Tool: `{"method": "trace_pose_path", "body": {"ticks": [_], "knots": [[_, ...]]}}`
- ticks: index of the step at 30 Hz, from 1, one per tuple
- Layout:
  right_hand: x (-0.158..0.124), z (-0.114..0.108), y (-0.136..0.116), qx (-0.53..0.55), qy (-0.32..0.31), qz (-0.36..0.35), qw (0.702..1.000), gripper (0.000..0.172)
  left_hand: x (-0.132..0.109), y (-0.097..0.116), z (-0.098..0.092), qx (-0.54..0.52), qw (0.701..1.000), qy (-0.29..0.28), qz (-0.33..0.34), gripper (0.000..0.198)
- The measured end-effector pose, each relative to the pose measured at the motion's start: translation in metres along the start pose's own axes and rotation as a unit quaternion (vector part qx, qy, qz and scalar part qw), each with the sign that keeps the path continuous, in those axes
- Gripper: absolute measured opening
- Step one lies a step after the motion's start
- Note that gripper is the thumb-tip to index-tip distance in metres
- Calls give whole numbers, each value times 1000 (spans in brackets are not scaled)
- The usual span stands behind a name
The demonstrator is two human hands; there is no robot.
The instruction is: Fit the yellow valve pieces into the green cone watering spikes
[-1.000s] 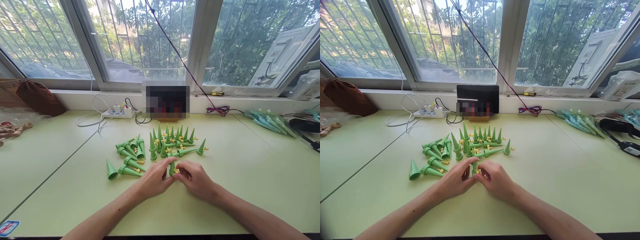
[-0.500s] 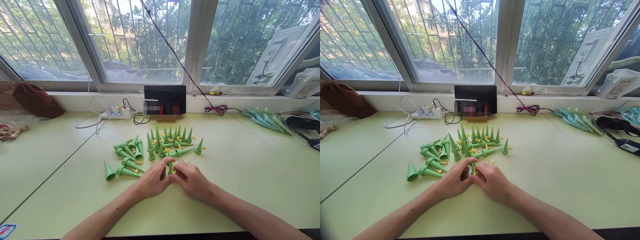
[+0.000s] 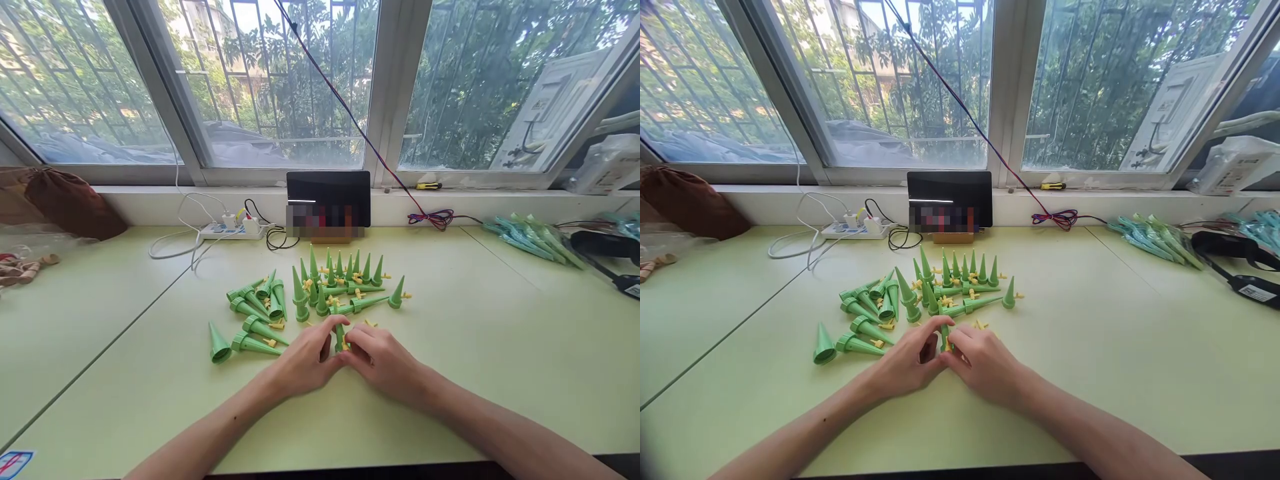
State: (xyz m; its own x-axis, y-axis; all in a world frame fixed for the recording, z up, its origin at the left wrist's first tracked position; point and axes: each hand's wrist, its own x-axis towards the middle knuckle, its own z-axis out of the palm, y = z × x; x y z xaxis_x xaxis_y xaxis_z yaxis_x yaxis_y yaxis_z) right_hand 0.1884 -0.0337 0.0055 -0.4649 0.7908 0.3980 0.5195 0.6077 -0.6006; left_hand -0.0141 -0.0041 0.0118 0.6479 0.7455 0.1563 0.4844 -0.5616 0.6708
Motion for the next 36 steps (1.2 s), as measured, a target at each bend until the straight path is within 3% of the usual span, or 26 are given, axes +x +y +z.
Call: {"method": "trace_pose_path", "body": {"ticks": [18, 27, 36], "knots": [[-4, 1, 2, -59, -10, -26, 998, 25, 0, -1, 0, 10, 1000, -10, -7, 43], [-2, -1, 2, -101, -8, -80, 992, 26, 0, -2, 0, 7, 1000, -16, -4, 44], [-3, 3, 4, -101, 6, -67, 993, 25, 0, -3, 1, 14, 1000, -7, 4, 44]]}}
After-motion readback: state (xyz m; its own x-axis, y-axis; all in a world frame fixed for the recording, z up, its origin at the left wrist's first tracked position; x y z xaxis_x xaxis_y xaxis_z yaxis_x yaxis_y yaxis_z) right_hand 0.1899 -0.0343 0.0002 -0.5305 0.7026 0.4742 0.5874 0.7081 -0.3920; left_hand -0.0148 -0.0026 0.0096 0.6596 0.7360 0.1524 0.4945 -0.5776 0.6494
